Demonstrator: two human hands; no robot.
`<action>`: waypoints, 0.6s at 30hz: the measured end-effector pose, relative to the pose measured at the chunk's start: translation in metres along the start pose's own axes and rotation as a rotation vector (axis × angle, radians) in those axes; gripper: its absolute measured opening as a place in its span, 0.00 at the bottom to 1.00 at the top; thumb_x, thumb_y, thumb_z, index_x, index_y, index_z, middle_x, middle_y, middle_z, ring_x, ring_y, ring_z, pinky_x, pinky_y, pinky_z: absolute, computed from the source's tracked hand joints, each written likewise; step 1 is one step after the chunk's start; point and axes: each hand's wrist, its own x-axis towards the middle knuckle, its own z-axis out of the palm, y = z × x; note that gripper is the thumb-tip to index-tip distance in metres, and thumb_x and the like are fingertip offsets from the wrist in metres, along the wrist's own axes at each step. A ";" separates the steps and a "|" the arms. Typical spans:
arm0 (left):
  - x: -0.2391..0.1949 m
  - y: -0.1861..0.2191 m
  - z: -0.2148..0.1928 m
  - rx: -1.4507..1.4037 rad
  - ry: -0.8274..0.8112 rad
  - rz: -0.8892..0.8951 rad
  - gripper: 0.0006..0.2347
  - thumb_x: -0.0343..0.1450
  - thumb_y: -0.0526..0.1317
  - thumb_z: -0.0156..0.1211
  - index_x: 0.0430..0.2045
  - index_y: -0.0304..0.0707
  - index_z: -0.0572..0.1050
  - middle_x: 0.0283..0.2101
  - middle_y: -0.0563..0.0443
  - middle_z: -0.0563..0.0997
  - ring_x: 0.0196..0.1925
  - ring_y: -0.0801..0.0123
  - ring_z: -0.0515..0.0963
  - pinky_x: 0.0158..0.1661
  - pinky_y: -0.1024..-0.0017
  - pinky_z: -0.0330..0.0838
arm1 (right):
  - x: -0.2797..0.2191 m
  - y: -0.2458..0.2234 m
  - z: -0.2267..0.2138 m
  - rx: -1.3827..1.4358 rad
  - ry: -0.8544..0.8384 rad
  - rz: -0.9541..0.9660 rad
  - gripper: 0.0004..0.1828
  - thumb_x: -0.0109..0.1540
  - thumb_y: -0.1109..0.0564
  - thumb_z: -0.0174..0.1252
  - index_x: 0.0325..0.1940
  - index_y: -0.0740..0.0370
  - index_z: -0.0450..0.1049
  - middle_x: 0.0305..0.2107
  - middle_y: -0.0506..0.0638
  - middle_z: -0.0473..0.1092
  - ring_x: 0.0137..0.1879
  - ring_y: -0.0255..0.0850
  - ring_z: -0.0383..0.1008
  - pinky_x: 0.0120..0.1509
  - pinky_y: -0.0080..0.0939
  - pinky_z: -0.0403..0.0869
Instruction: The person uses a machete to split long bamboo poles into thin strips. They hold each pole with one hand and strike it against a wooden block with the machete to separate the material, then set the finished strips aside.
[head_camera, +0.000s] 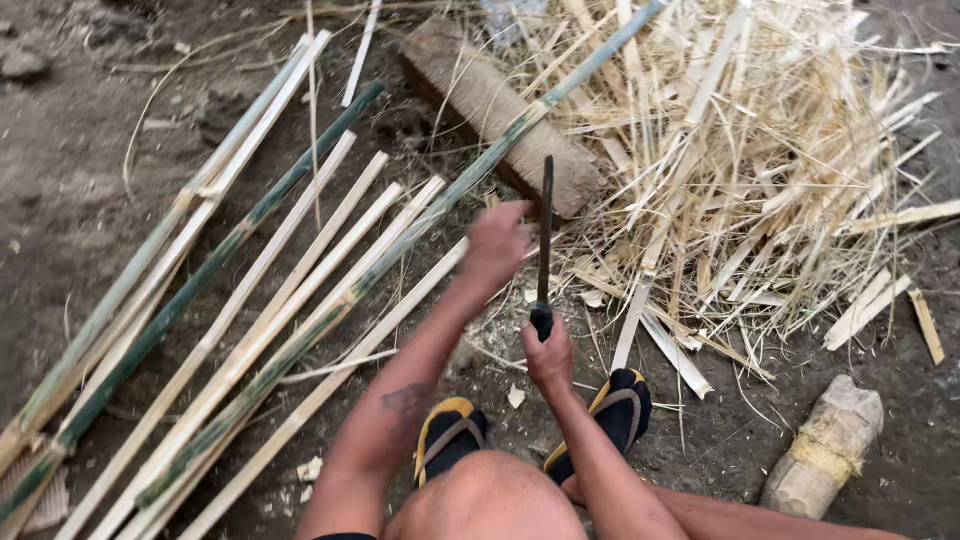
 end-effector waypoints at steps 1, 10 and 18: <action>-0.031 -0.033 -0.021 0.205 0.046 -0.115 0.14 0.74 0.38 0.56 0.53 0.38 0.76 0.48 0.43 0.80 0.46 0.58 0.79 0.46 0.58 0.75 | -0.004 0.000 -0.001 -0.012 0.012 -0.074 0.23 0.60 0.44 0.60 0.50 0.62 0.73 0.30 0.55 0.76 0.36 0.49 0.78 0.41 0.51 0.75; -0.268 -0.211 -0.133 0.752 0.249 -0.572 0.09 0.72 0.39 0.65 0.41 0.37 0.74 0.47 0.44 0.79 0.51 0.56 0.77 0.53 0.56 0.70 | -0.014 -0.018 0.027 0.029 -0.191 -0.135 0.18 0.60 0.46 0.62 0.42 0.63 0.74 0.25 0.51 0.75 0.31 0.42 0.77 0.38 0.46 0.74; -0.204 -0.166 -0.149 0.424 0.077 -0.474 0.17 0.79 0.39 0.44 0.18 0.41 0.75 0.19 0.46 0.80 0.18 0.62 0.80 0.19 0.60 0.73 | -0.042 -0.055 0.018 0.025 -0.158 -0.357 0.18 0.62 0.49 0.60 0.50 0.64 0.72 0.31 0.53 0.74 0.36 0.45 0.76 0.42 0.47 0.74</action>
